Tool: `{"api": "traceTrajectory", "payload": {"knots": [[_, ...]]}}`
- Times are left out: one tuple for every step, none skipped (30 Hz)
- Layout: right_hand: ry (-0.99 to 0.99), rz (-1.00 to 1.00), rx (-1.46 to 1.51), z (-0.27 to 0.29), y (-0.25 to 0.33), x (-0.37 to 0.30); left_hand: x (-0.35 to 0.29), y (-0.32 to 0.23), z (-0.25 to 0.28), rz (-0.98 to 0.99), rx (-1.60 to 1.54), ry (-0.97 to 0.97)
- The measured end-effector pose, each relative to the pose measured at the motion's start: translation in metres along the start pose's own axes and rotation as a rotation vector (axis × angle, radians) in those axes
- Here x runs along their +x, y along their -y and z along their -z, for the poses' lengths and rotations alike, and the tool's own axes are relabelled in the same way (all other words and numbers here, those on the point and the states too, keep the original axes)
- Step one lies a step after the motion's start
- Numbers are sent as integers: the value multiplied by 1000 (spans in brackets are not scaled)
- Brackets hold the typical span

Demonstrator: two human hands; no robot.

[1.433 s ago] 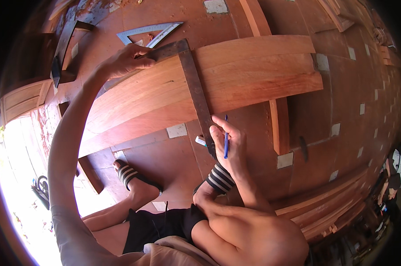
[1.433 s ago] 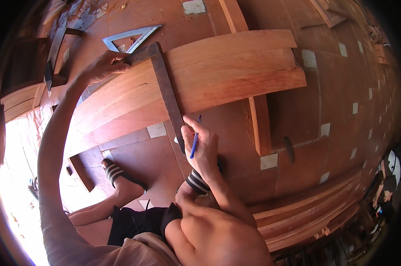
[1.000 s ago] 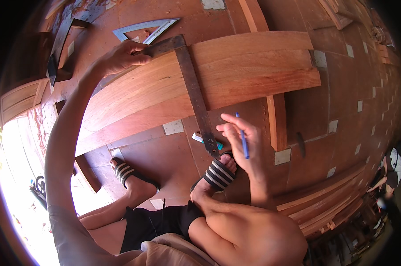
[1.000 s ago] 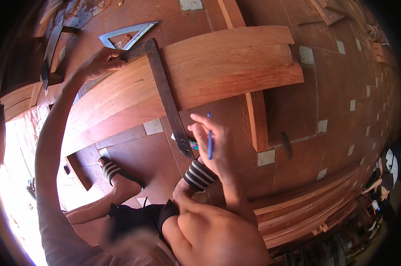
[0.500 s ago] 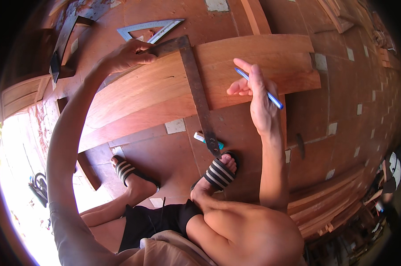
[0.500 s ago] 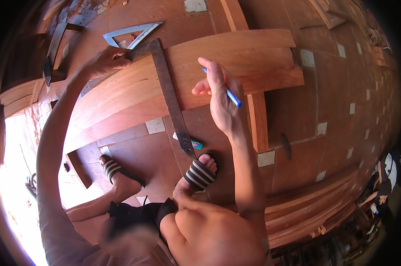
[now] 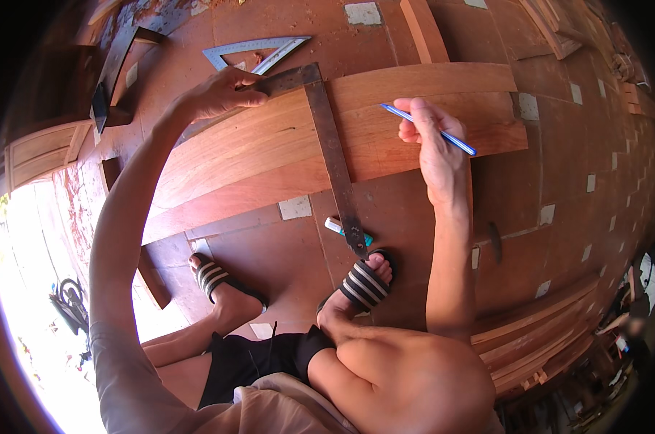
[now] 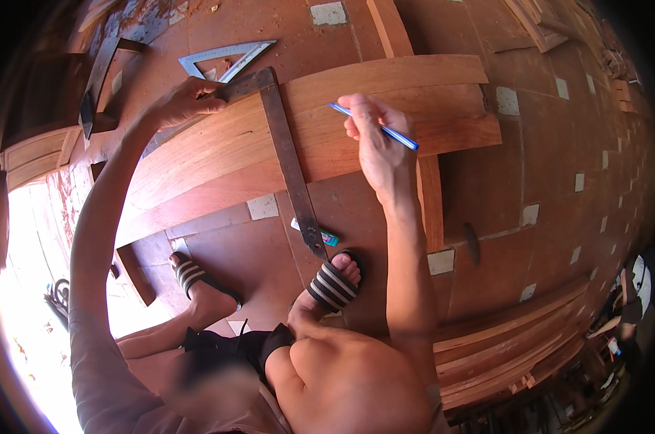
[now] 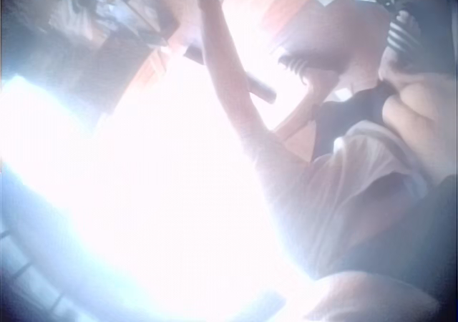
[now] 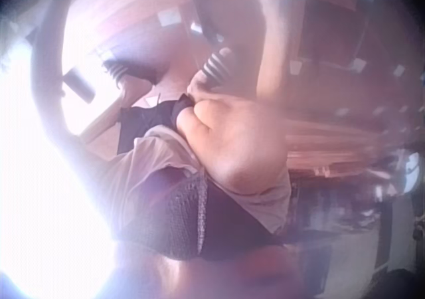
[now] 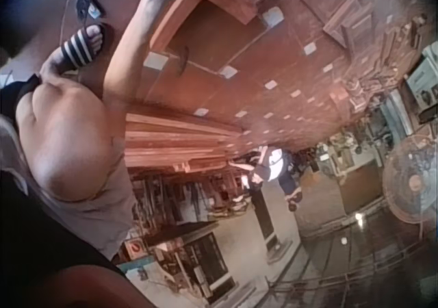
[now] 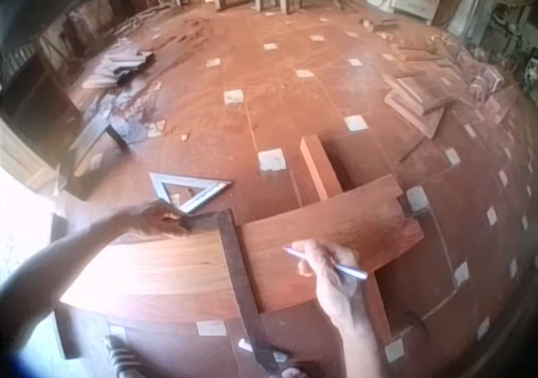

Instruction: The person sits on the floor and uses a tape measure and a pen to mark measurements on wooden planks. They then use a square ruler to draw straight lines on the wood. The person handles multiple planks, measuring and marking them sequentially.

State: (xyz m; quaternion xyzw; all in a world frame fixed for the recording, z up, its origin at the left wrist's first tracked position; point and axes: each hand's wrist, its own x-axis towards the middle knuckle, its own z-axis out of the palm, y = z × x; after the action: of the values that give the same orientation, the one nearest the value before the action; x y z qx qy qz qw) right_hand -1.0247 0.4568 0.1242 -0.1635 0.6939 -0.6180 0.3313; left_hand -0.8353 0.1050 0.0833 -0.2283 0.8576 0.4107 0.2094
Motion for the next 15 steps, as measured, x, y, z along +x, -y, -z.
{"api": "traceTrajectory", "payload": {"knots": [[-17,-9,7,4,-1,-2,0,0,0,3,-9,-9],[-33,-17,13,9,-1,-3,0,1,0,5,-17,-18],[-52,-19,6,13,-2,-5,0,1,-1,7,-27,-25],[-70,-23,-1,18,-3,-7,0,1,-1,12,-40,-15],[-82,-19,-6,22,-4,-8,0,1,-1,16,-54,-7],[-104,-62,-18,26,-4,-10,1,1,-1,20,-67,1],[-105,-62,-13,30,-5,-11,1,1,-1,5,-71,8],[-111,-66,-10,33,-6,-12,2,2,-1,-11,-74,14],[-127,-79,-12,35,-6,-13,3,2,0,-19,-76,24],[-127,-72,-2,37,-7,-14,3,2,1,-20,-62,32],[-137,-68,6,38,-8,-15,4,3,2,-12,-47,45],[-148,-64,14,39,-8,-16,4,3,3,8,-16,45],[-159,-61,23,40,-8,-17,4,3,3,-32,-49,44],[-159,-64,30,41,-8,-18,4,3,2,-58,-65,30],[-158,-67,38,42,-9,-19,3,3,2,-79,-76,23]]}}
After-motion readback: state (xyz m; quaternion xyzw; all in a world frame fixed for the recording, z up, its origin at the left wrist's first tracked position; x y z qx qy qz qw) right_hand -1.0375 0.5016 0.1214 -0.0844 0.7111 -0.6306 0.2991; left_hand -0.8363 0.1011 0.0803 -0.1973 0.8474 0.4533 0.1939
